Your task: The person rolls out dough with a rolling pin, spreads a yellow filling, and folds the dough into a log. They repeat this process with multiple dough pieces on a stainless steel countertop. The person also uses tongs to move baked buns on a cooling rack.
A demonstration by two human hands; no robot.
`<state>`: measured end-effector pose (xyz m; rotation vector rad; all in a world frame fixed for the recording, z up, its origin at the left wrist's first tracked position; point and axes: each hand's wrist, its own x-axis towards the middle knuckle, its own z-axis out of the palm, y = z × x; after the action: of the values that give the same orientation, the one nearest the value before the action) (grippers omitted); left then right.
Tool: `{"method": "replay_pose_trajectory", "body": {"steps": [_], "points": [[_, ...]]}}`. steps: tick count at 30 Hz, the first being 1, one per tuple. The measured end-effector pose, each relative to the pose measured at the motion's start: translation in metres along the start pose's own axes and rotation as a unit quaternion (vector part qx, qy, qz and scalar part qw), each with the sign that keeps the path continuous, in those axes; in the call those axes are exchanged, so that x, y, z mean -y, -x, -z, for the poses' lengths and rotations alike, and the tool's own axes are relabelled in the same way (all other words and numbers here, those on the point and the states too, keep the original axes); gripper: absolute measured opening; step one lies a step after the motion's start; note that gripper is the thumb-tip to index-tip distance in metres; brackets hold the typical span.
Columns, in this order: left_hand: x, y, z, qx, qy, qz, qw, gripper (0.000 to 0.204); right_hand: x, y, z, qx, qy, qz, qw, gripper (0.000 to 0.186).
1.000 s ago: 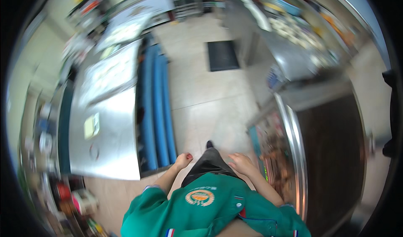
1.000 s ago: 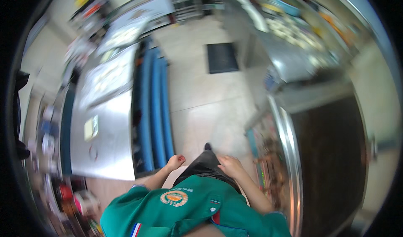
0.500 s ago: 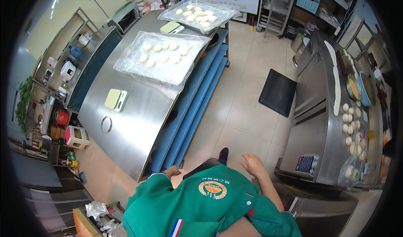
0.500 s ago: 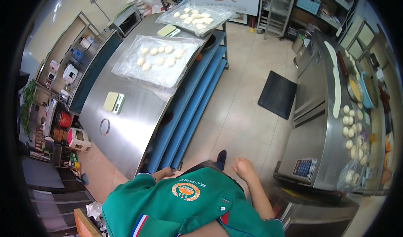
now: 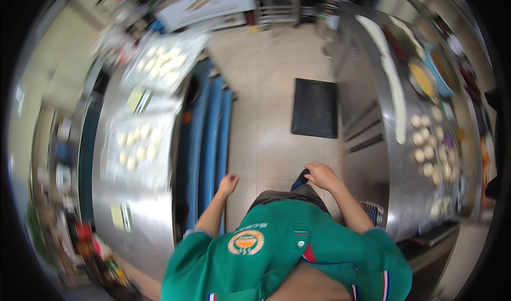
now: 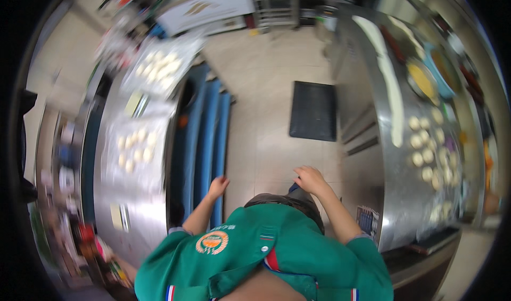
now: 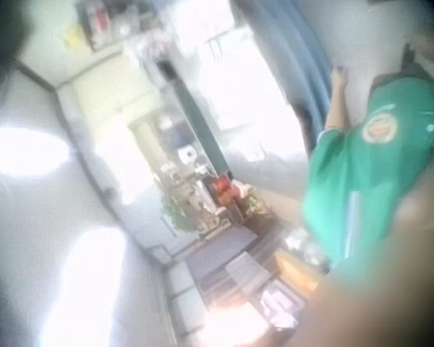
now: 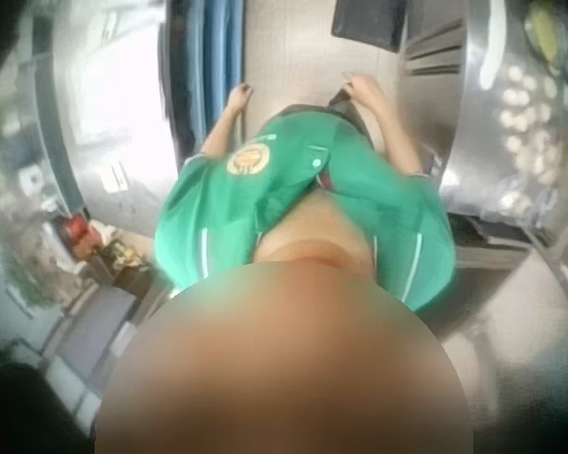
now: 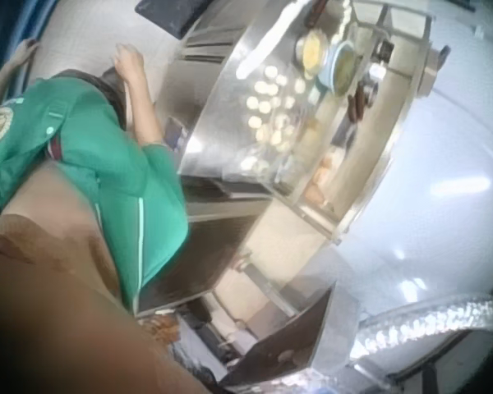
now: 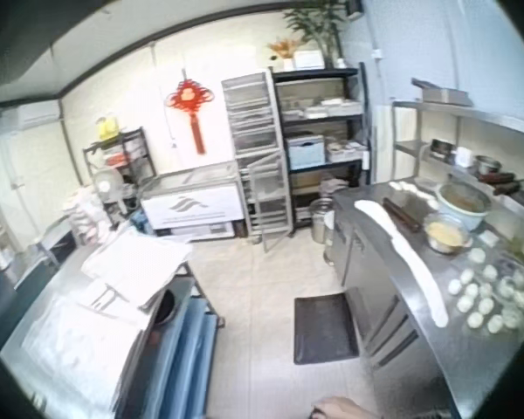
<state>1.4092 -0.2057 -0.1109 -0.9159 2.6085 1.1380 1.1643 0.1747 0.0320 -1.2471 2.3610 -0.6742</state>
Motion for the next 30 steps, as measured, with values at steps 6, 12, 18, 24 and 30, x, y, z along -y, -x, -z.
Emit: {"method": "replay_pose_trajectory", "body": {"steps": [6,12,18,24,30], "points": [[0.010,-0.003,-0.036,0.136,-0.112,0.166,0.970,0.046,-0.094,-0.079,0.097,-0.026,0.019,-0.036,0.999,0.032],[-0.049,-0.100,-0.055,0.215,-0.080,0.188,0.955,0.044,-0.182,-0.151,0.160,-0.018,0.007,-0.058,0.998,0.036],[-0.119,-0.354,-0.033,0.224,-0.108,0.108,0.963,0.043,-0.248,-0.228,0.215,-0.014,0.003,-0.131,0.991,0.036],[-0.295,-0.660,-0.002,0.115,-0.188,-0.130,0.967,0.033,-0.319,-0.290,0.301,-0.181,-0.025,-0.192,0.964,0.026],[-0.592,-0.794,-0.037,0.059,-0.095,-0.353,0.929,0.014,-0.399,-0.258,0.376,-0.428,0.008,-0.329,0.842,0.024]]}}
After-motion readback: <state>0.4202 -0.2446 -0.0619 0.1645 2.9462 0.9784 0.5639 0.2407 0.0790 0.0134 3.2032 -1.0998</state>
